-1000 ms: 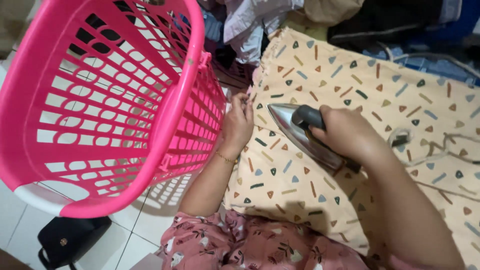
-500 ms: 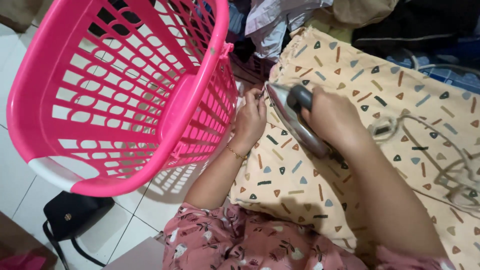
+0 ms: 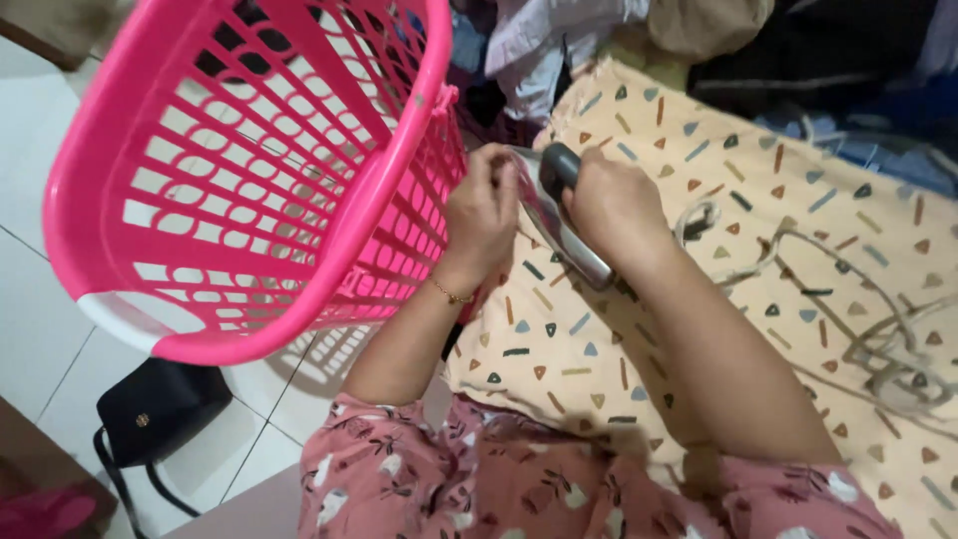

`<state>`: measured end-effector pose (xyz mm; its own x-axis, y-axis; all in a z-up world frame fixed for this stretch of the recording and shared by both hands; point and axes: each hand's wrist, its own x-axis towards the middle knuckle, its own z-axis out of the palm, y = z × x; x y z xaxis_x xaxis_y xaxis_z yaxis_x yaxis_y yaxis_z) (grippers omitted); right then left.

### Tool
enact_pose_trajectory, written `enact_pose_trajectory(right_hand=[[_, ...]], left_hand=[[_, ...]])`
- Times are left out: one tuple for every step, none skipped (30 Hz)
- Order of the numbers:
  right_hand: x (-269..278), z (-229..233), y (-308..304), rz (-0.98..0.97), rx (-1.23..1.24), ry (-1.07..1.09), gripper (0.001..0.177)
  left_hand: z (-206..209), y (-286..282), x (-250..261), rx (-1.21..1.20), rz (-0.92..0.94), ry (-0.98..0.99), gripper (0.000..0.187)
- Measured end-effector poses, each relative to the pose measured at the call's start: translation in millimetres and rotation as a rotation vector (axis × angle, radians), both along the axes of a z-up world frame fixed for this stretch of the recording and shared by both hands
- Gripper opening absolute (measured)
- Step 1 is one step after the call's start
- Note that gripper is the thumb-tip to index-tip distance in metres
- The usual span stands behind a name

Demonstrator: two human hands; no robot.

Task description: Ironing a patterned garment on a blanket placed on the floor.

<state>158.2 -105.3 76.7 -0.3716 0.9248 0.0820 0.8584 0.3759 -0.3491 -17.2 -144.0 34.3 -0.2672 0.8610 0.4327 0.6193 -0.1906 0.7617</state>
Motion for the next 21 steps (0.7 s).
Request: enact_pose_trajectory(right_hand=[[4,-1,4,-0.01,-0.018,0.02,0.035],[12,6,0,-0.004,0.002,0.025,0.035],[24,9,-8,-0.051,-0.041,0.0,0.035],[36,12,-15,-0.098,-0.084,-0.025,0.035],[54,12,-23,-0.109,-0.085,-0.029,0.035],[71,12,-30,-0.157,-0.127,-0.071,0.035],[88,12,-37,-0.205,-0.168,-0.112,0.036],[104,14,-48,-0.216,-0.169,-0.115,0.036],[119,18,-56,-0.277,-0.215,-0.132,0.037],[132,22,-64,-0.338,-0.26,-0.148,0.037],[142,20,-68,-0.341,-0.255,-0.149,0.037],[150,18,-71,-0.394,-0.266,-0.218,0.039],[158,15,-74,-0.446,-0.278,-0.287,0.04],[155,13,-68,-0.448,-0.275,-0.287,0.04],[152,10,-63,-0.418,-0.233,-0.268,0.041],[149,7,-59,-0.388,-0.191,-0.25,0.042],[138,4,-43,-0.387,-0.19,-0.254,0.042],[127,1,-28,-0.366,-0.17,-0.224,0.039],[115,-1,-12,-0.339,-0.147,-0.192,0.037],[102,-2,8,-0.334,-0.143,-0.196,0.037],[88,-2,26,-0.306,-0.076,-0.166,0.038]], left_hand=[[17,5,5,-0.036,-0.025,-0.04,0.022],[23,12,11,-0.016,-0.019,-0.035,0.022],[26,15,22,0.02,-0.069,0.023,0.028],[28,19,32,0.055,-0.119,0.081,0.035],[22,23,43,0.055,-0.13,0.075,0.035],[14,27,55,0.065,-0.199,0.13,0.046],[7,32,66,0.076,-0.267,0.185,0.057],[-7,35,71,0.077,-0.278,0.181,0.057],[-19,40,76,-0.025,-0.309,0.277,0.065],[-32,46,79,-0.127,-0.34,0.374,0.073],[-43,52,76,-0.121,-0.341,0.372,0.073],[-54,58,71,-0.206,-0.291,0.47,0.076],[-66,65,66,-0.293,-0.239,0.567,0.079],[-67,64,65,-0.289,-0.24,0.567,0.079],[-70,61,65,-0.251,-0.224,0.564,0.08],[-73,59,64,-0.213,-0.208,0.561,0.081],[-74,60,63,-0.212,-0.207,0.556,0.081],[-75,60,63,-0.193,-0.196,0.552,0.08],[-75,61,61,-0.172,-0.18,0.549,0.079],[-73,63,63,-0.171,-0.173,0.545,0.079],[-70,63,62,-0.226,-0.184,0.526,0.078]])
